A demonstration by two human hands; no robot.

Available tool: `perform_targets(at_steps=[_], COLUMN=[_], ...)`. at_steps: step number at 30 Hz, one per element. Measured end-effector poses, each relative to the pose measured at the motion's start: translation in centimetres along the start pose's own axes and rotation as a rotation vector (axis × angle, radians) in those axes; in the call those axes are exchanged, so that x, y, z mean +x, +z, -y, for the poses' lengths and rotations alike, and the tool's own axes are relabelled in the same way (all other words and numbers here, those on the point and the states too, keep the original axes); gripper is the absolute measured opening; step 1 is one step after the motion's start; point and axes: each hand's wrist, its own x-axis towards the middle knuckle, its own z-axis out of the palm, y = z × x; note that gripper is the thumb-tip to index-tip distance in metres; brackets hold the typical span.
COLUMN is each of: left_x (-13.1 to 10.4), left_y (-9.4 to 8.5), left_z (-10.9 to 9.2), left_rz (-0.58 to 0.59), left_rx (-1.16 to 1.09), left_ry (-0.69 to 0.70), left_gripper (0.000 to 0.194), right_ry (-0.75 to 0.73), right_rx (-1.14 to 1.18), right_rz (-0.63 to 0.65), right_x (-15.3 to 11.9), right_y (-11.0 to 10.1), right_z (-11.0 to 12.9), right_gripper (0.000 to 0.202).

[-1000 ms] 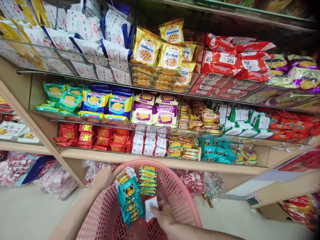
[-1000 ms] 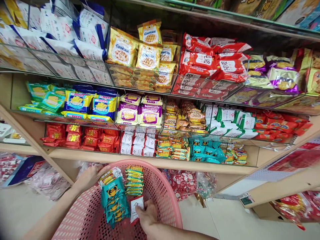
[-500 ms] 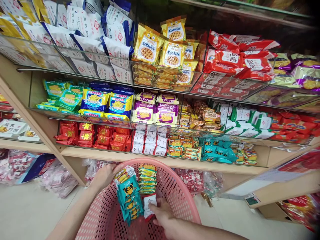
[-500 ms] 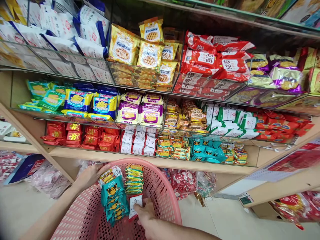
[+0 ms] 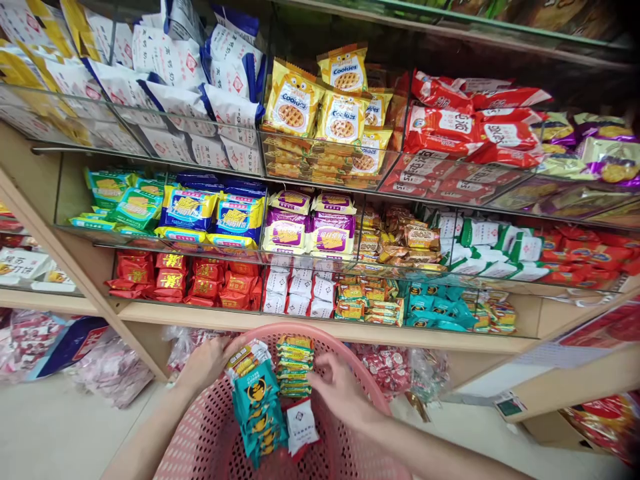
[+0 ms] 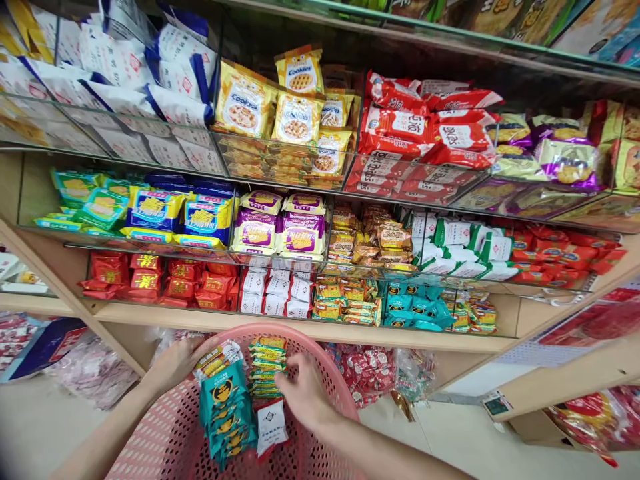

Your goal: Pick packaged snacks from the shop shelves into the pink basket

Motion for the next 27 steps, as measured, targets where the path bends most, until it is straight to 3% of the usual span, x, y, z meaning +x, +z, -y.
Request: perform_targets(at_steps=[3, 8, 14, 27], left_x=[0.2, 0.1, 0.0, 0.2], left_y=[0.1, 0.1, 0.1, 0.6], left_z=[0.1, 0.0, 0.2, 0.6], left_rz=[0.018, 0.019, 0.02, -0.003], left_rx=[-0.03, -0.019, -0.053, -0.07], left_ry=[0.027, 0.018, 0.022, 0.03], left_gripper=[0.057, 0.057, 0.055, 0.052], right_ry=[-0.256, -0.065, 0.042, 0.06], right_rx=[0.087, 0.619, 0.875, 1.026], right_rz=[-0.154, -0.15, -0.226, -0.293], right_x=[4.0, 10.0, 13.0, 13.5], right_y=[-2.3, -1.6, 0.8, 1.1], right_z=[4.4, 9.5, 9.9, 11.0], right_gripper=[0.029, 0.033, 0.033, 0.022])
